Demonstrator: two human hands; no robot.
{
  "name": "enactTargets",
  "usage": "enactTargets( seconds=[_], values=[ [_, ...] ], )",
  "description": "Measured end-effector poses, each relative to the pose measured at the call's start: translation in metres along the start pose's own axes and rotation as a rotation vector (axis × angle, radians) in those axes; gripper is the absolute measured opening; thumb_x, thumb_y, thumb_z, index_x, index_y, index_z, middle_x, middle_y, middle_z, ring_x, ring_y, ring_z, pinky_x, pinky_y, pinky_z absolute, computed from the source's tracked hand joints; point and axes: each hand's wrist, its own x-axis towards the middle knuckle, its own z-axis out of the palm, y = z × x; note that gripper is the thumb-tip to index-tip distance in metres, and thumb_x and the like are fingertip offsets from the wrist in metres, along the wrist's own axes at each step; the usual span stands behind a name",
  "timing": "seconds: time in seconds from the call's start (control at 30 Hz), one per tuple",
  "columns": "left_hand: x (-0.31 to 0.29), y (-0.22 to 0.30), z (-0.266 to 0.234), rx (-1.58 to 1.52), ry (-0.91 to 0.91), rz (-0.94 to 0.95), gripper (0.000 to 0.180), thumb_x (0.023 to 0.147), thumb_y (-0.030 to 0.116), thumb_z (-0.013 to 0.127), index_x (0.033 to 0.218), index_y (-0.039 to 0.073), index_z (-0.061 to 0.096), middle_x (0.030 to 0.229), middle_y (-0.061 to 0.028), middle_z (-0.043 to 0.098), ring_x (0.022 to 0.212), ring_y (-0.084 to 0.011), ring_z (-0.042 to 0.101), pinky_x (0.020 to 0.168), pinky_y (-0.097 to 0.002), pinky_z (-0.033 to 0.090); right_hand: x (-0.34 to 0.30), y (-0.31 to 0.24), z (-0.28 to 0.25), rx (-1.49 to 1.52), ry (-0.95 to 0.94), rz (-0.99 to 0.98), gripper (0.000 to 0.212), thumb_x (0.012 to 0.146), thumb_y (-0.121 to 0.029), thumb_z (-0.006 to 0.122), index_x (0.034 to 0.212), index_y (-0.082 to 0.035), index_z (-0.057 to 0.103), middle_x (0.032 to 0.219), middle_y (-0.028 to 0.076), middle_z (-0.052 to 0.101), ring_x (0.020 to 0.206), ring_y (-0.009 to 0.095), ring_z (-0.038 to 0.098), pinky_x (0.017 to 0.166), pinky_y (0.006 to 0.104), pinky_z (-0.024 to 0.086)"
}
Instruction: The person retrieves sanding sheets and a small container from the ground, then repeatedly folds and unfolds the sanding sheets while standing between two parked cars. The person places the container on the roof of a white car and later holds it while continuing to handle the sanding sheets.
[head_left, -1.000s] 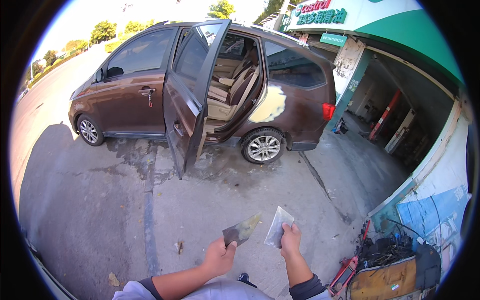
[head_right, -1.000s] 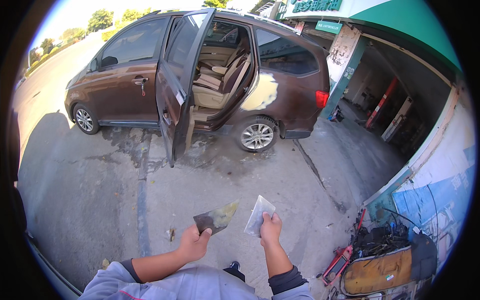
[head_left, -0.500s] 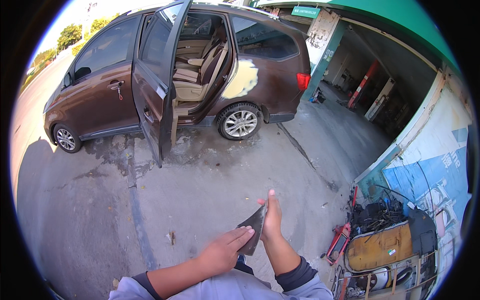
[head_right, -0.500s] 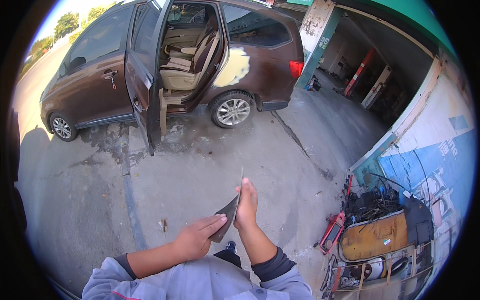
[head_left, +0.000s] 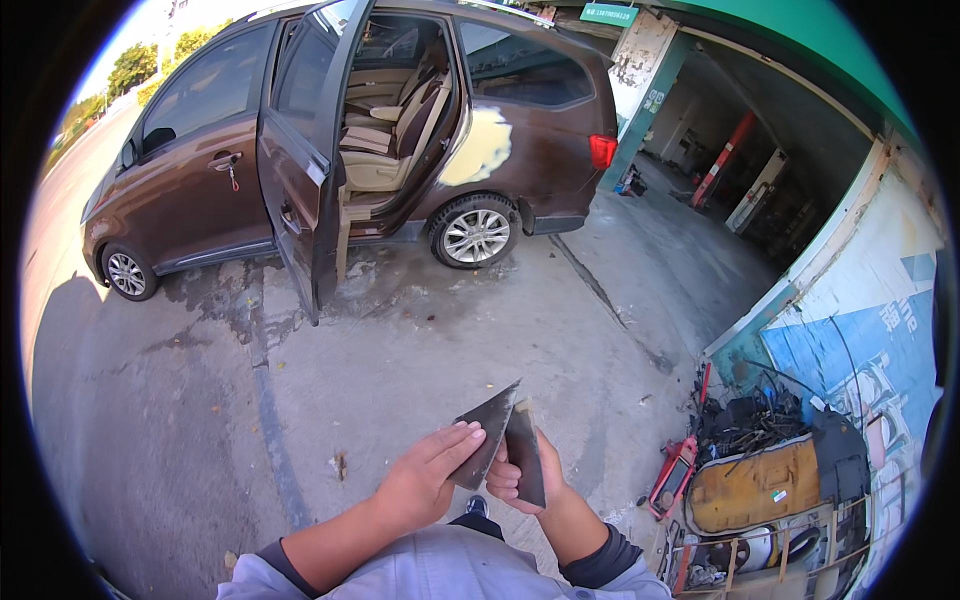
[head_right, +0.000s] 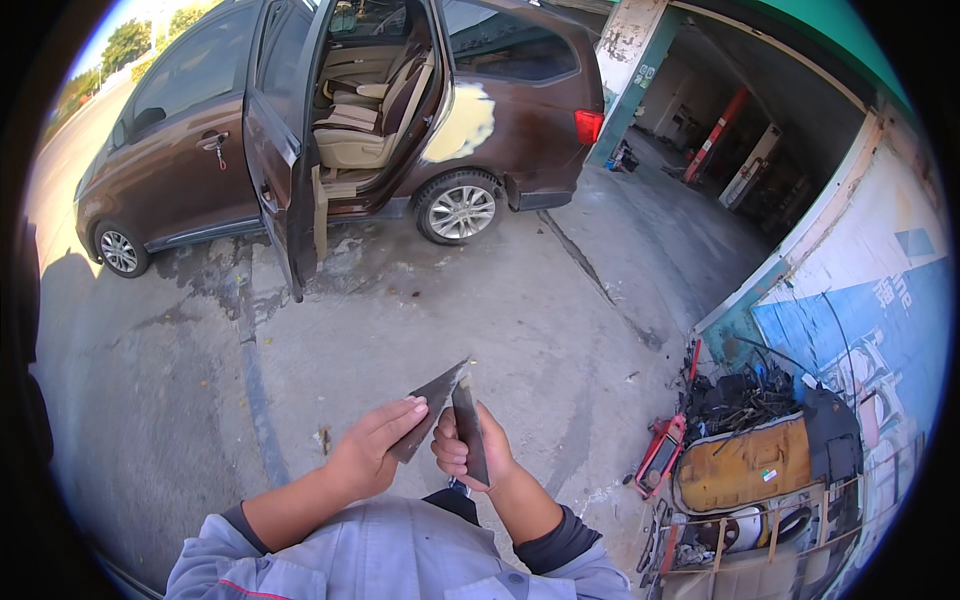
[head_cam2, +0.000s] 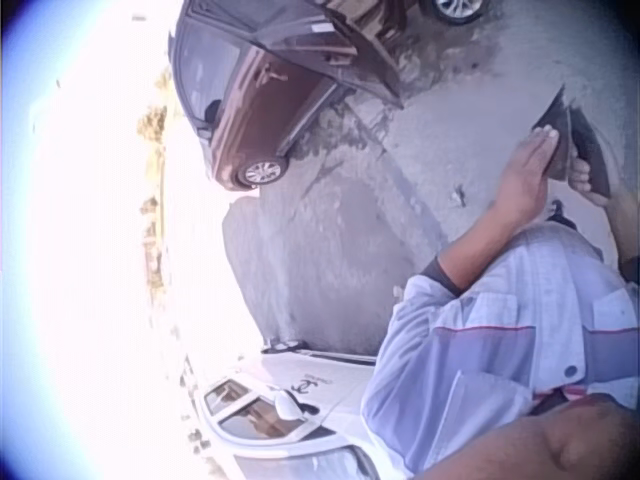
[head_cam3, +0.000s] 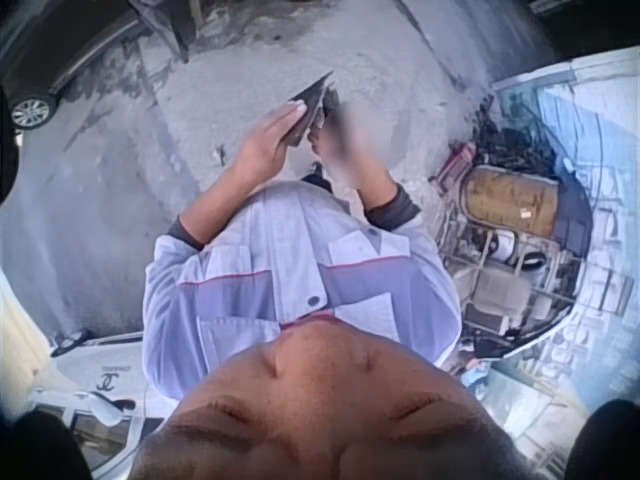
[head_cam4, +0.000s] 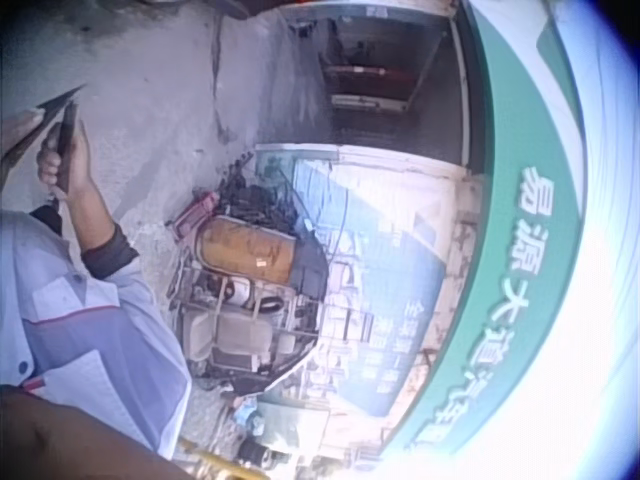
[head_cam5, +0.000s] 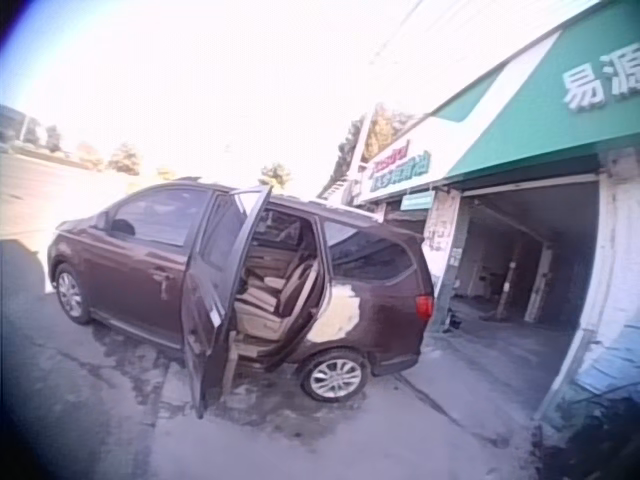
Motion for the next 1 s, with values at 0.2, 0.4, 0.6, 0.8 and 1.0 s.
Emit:
enactTargets(
  seconds=[0.2,0.4,0.6,0.8,1.0],
  values=[
    [0.002,-0.01,-0.023,0.149,0.039,0.038,0.068,0.078,-0.014,0.057,0.144,0.004,0.063,0.144,-0.0183,0.064,0.134,-0.0393,0.061,0.114,-0.0473,0.051,-0.007,0.038,0.024,-0.539,0.652,-0.458,0.026,0.107,-0.033,0.062,0.1,-0.008,0.067,0.075,0.002,0.056,0.067,0.015,0.056,0.058,0.0293,0.045],
    [0.009,-0.015,-0.048,0.332,-0.002,0.198,0.061,0.072,-0.006,0.065,0.131,0.006,0.072,0.134,-0.0142,0.071,0.129,-0.0344,0.065,0.111,-0.046,0.053,-0.015,-0.019,0.019,-1.983,0.147,-1.563,0.029,0.083,-0.002,0.073,0.11,-0.011,0.077,0.1,0.008,0.062,0.085,0.031,0.063,0.074,0.0399,0.054],
    [0.009,-0.013,-0.069,0.506,-0.117,0.303,0.05,0.076,0.0,0.069,0.124,0.008,0.075,0.132,-0.0075,0.073,0.128,-0.0287,0.067,0.108,-0.0467,0.055,-0.006,-0.043,0.002,-2.1,0.25,-1.379,0.02,0.086,-0.007,0.072,0.106,-0.008,0.074,0.101,0.008,0.068,0.085,0.03,0.066,0.074,0.0424,0.056],
    [0.002,-0.017,-0.074,0.443,-0.156,0.221,0.039,0.089,0.005,0.068,0.127,0.006,0.073,0.131,-0.0091,0.073,0.125,-0.0291,0.068,0.106,-0.0427,0.055,0.002,-0.062,-0.029,-1.797,0.823,-0.774,0.013,0.098,-0.009,0.069,0.111,-0.006,0.071,0.104,0.007,0.072,0.087,0.022,0.068,0.077,0.0379,0.057],
    [-0.007,-0.013,-0.028,-0.118,-0.109,-0.683,0.036,0.111,0.018,0.054,0.143,0.005,0.064,0.127,-0.0194,0.073,0.119,-0.0359,0.07,0.103,-0.0383,0.055,0.029,-0.012,-0.041,-0.494,0.643,-0.657,0.03,0.1,-0.003,0.064,0.13,0.0,0.063,0.11,0.006,0.071,0.099,0.014,0.066,0.088,0.034,0.054]
  ],
)
